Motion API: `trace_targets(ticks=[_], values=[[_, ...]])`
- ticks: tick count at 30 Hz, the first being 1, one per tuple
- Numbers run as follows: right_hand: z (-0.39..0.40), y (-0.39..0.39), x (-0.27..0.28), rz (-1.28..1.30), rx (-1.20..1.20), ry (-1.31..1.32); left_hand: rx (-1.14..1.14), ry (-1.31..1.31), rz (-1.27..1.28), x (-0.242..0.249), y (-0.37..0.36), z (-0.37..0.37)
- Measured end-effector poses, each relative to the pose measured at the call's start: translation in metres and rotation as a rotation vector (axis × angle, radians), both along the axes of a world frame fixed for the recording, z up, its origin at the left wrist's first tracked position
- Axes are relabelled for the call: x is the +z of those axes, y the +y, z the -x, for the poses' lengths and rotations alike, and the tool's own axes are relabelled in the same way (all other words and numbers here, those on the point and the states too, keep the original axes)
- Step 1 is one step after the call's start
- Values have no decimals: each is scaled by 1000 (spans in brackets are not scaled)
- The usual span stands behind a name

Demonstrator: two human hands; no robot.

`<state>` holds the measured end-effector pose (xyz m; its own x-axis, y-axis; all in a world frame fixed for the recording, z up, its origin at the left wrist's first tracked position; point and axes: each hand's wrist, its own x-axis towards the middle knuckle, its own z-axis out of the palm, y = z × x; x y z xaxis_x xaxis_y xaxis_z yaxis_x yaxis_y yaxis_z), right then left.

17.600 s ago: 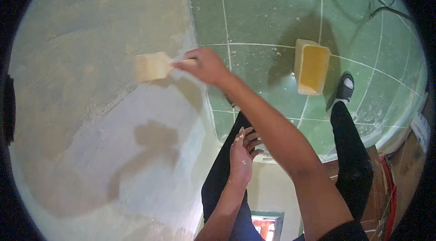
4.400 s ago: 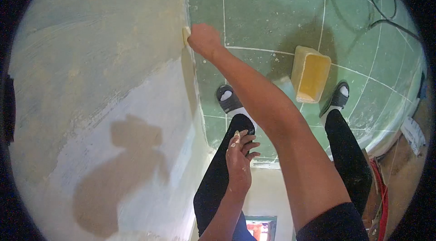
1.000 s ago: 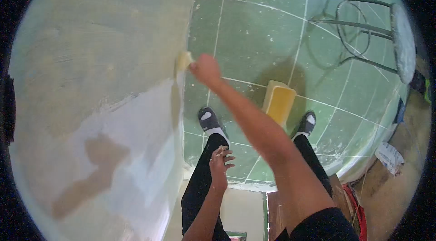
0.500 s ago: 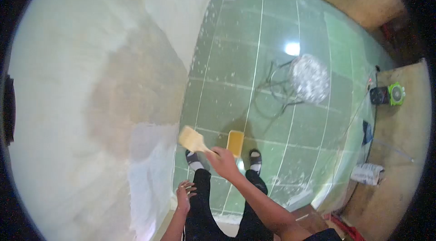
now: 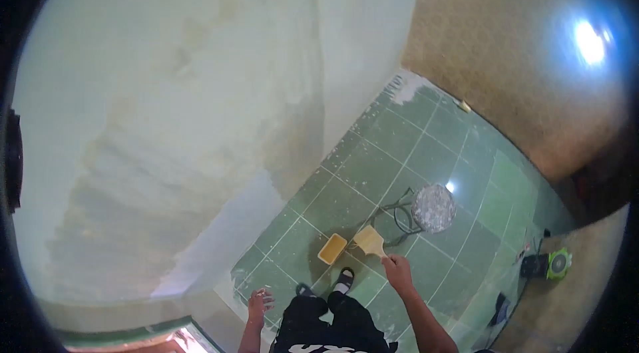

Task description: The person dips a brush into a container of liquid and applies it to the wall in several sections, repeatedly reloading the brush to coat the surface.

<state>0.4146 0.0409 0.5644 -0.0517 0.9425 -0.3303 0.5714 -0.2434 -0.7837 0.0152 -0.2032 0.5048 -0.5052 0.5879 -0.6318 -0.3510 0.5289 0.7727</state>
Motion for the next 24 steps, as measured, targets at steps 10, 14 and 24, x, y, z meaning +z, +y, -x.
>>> trace_targets(ticks=[10, 14, 24], values=[[7, -77, 62, -3, 150, 64, 292, 42, -134, 5, -129, -43], [-18, -103, 79, 36, 168, 81, 380, 57, -135, 3, -178, -72], [-68, -88, 83, -1, 250, 204, 602, 34, -180, 3, -259, -158]])
